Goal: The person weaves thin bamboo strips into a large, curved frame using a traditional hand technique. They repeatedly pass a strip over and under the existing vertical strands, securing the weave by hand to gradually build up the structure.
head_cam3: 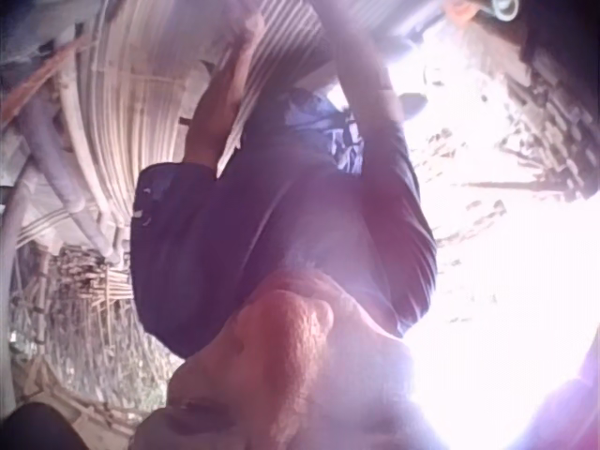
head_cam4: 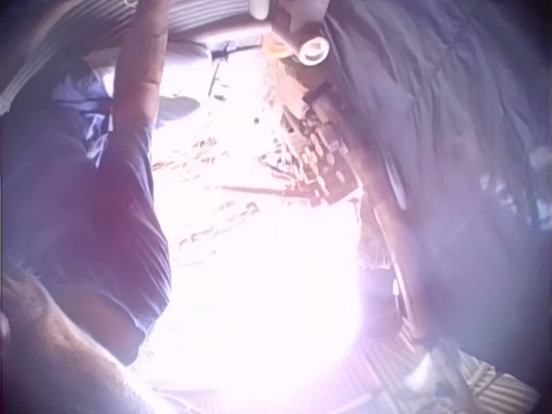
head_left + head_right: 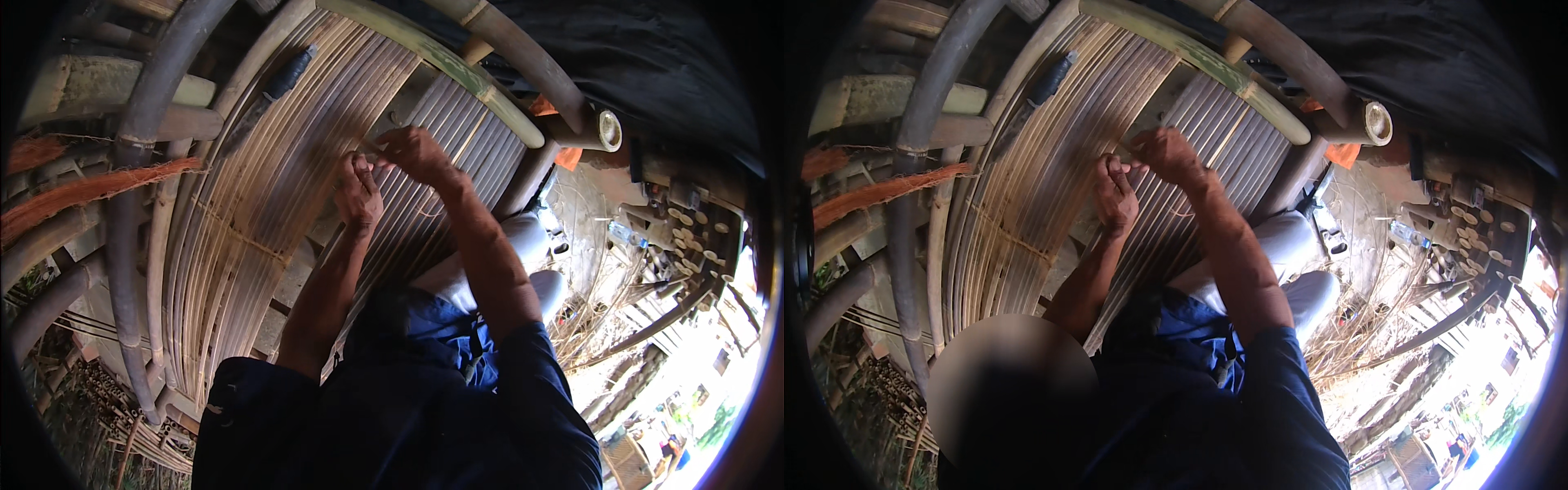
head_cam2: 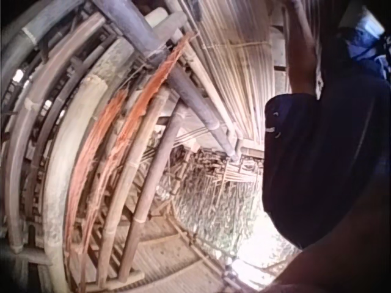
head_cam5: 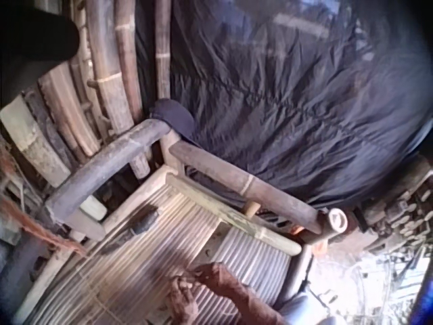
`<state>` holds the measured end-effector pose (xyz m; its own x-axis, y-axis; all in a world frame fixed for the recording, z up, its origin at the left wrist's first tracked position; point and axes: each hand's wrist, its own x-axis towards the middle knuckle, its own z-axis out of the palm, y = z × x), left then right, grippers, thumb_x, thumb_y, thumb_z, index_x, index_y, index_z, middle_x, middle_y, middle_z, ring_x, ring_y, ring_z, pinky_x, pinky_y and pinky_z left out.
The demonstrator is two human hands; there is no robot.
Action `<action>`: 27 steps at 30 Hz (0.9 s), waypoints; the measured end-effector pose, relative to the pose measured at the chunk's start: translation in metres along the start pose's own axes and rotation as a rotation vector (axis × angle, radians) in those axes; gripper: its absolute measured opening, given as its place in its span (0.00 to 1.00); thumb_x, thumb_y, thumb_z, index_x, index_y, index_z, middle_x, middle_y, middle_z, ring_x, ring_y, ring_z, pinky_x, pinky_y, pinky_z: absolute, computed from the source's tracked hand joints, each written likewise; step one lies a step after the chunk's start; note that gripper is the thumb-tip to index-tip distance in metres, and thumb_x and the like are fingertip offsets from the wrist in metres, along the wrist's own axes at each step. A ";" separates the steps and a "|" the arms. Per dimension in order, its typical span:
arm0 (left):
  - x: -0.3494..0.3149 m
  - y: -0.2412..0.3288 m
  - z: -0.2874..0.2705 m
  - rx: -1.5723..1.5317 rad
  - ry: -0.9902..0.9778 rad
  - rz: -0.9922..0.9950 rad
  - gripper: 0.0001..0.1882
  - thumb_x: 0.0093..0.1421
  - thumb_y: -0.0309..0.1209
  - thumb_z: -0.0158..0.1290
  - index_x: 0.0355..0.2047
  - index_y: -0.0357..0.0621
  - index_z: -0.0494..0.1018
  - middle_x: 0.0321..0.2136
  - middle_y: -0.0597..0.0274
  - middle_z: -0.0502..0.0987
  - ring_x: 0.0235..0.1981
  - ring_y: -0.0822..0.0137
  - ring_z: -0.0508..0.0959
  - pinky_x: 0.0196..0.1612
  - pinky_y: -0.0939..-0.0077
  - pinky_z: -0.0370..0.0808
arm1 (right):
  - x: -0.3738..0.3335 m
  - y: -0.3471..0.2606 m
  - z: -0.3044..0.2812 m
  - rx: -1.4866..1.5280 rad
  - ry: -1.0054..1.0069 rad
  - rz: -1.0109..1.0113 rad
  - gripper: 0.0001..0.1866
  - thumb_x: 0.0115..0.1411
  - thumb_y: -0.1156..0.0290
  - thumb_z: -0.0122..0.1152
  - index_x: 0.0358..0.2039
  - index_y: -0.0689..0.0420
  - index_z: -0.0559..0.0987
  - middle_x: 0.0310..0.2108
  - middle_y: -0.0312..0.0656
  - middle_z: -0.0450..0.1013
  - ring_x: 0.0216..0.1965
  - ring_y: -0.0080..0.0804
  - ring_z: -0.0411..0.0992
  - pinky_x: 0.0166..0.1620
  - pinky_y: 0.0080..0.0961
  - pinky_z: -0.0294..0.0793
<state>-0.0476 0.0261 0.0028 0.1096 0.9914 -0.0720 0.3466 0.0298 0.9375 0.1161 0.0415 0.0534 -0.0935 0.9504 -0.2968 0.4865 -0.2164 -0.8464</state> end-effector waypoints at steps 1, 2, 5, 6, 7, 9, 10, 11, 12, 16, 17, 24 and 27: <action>0.000 -0.001 0.000 0.098 0.019 0.044 0.16 0.72 0.40 0.40 0.49 0.42 0.68 0.33 0.53 0.80 0.33 0.56 0.82 0.35 0.62 0.79 | -0.006 0.017 -0.014 -0.326 0.088 -0.300 0.14 0.61 0.70 0.62 0.45 0.62 0.80 0.40 0.47 0.80 0.37 0.24 0.80 0.40 0.24 0.81; 0.002 -0.007 -0.009 0.219 0.063 0.084 0.16 0.72 0.41 0.40 0.50 0.43 0.68 0.32 0.53 0.80 0.32 0.53 0.83 0.34 0.60 0.80 | -0.015 -0.021 -0.031 -0.004 0.066 0.198 0.14 0.62 0.72 0.59 0.47 0.62 0.80 0.35 0.45 0.81 0.35 0.24 0.80 0.40 0.24 0.80; 0.005 -0.001 -0.007 0.514 0.004 -0.015 0.16 0.70 0.42 0.41 0.45 0.44 0.69 0.29 0.47 0.80 0.29 0.47 0.82 0.34 0.56 0.79 | -0.072 -0.005 -0.113 0.395 0.345 0.051 0.19 0.60 0.77 0.56 0.53 0.65 0.75 0.37 0.44 0.80 0.37 0.30 0.79 0.46 0.27 0.77; 0.006 0.005 -0.003 0.659 -0.045 -0.039 0.16 0.70 0.43 0.41 0.44 0.44 0.70 0.28 0.46 0.80 0.29 0.46 0.81 0.34 0.55 0.79 | -0.103 0.010 -0.137 0.622 0.516 -0.128 0.21 0.58 0.78 0.56 0.53 0.65 0.75 0.43 0.46 0.78 0.39 0.30 0.78 0.47 0.27 0.76; 0.006 0.005 -0.004 0.689 -0.043 -0.012 0.17 0.70 0.44 0.40 0.42 0.45 0.71 0.28 0.45 0.80 0.30 0.45 0.81 0.33 0.54 0.78 | -0.131 0.018 -0.157 0.399 0.709 -0.180 0.20 0.59 0.77 0.56 0.53 0.64 0.74 0.42 0.43 0.76 0.39 0.28 0.76 0.44 0.26 0.75; 0.006 0.002 -0.006 0.751 -0.045 0.037 0.19 0.69 0.46 0.40 0.37 0.45 0.73 0.27 0.43 0.80 0.30 0.44 0.81 0.32 0.53 0.78 | -0.179 0.013 -0.198 0.752 0.979 -0.299 0.17 0.63 0.76 0.53 0.53 0.62 0.73 0.36 0.35 0.70 0.33 0.22 0.70 0.37 0.21 0.73; 0.005 0.002 -0.008 0.776 -0.073 0.042 0.20 0.69 0.46 0.40 0.35 0.45 0.74 0.27 0.43 0.80 0.30 0.44 0.81 0.32 0.52 0.78 | -0.198 0.004 -0.209 1.346 0.991 -0.408 0.17 0.64 0.75 0.52 0.53 0.62 0.71 0.30 0.31 0.66 0.28 0.18 0.66 0.32 0.19 0.71; 0.004 0.004 -0.008 0.799 -0.102 0.052 0.21 0.69 0.46 0.39 0.34 0.45 0.75 0.26 0.43 0.80 0.30 0.44 0.81 0.33 0.52 0.78 | -0.216 0.002 -0.210 1.280 0.883 -0.410 0.18 0.65 0.76 0.51 0.55 0.61 0.69 0.28 0.30 0.63 0.25 0.17 0.61 0.28 0.17 0.67; 0.004 0.006 -0.006 0.819 -0.130 0.065 0.22 0.69 0.46 0.39 0.32 0.46 0.76 0.26 0.43 0.80 0.30 0.44 0.81 0.33 0.52 0.78 | -0.230 -0.001 -0.209 1.209 0.777 -0.412 0.19 0.65 0.76 0.50 0.57 0.61 0.67 0.26 0.30 0.59 0.23 0.16 0.57 0.24 0.14 0.63; 0.003 -0.004 -0.004 0.790 -0.216 0.113 0.23 0.70 0.47 0.38 0.30 0.46 0.77 0.26 0.44 0.79 0.30 0.45 0.81 0.33 0.52 0.78 | -0.229 -0.037 -0.174 0.379 0.575 0.241 0.20 0.63 0.69 0.58 0.54 0.61 0.71 0.28 0.33 0.73 0.16 0.16 0.64 0.21 0.15 0.65; 0.002 -0.007 -0.004 0.750 -0.233 0.110 0.24 0.70 0.47 0.38 0.30 0.46 0.76 0.26 0.44 0.79 0.29 0.45 0.81 0.33 0.53 0.78 | -0.232 -0.027 -0.164 0.126 0.464 0.385 0.19 0.62 0.69 0.59 0.53 0.59 0.73 0.30 0.35 0.77 0.17 0.18 0.69 0.23 0.18 0.69; 0.007 -0.010 -0.009 0.779 -0.208 0.149 0.28 0.71 0.50 0.34 0.34 0.41 0.76 0.26 0.44 0.79 0.30 0.45 0.80 0.33 0.53 0.77 | -0.248 -0.040 -0.129 -0.751 -0.269 0.510 0.18 0.58 0.54 0.64 0.41 0.55 0.79 0.30 0.41 0.81 0.36 0.39 0.80 0.42 0.36 0.78; 0.005 -0.023 -0.007 0.776 -0.083 0.168 0.26 0.71 0.48 0.36 0.34 0.40 0.76 0.26 0.44 0.79 0.30 0.44 0.80 0.32 0.53 0.76 | -0.231 -0.053 -0.123 -0.127 -0.645 0.867 0.20 0.61 0.54 0.61 0.35 0.62 0.80 0.25 0.43 0.81 0.21 0.33 0.80 0.29 0.26 0.80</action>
<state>-0.0615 0.0309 -0.0172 0.2762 0.9611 -0.0041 0.8655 -0.2468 0.4358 0.2190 -0.1397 0.2209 -0.0956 0.1808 -0.9789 0.6898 -0.6969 -0.1961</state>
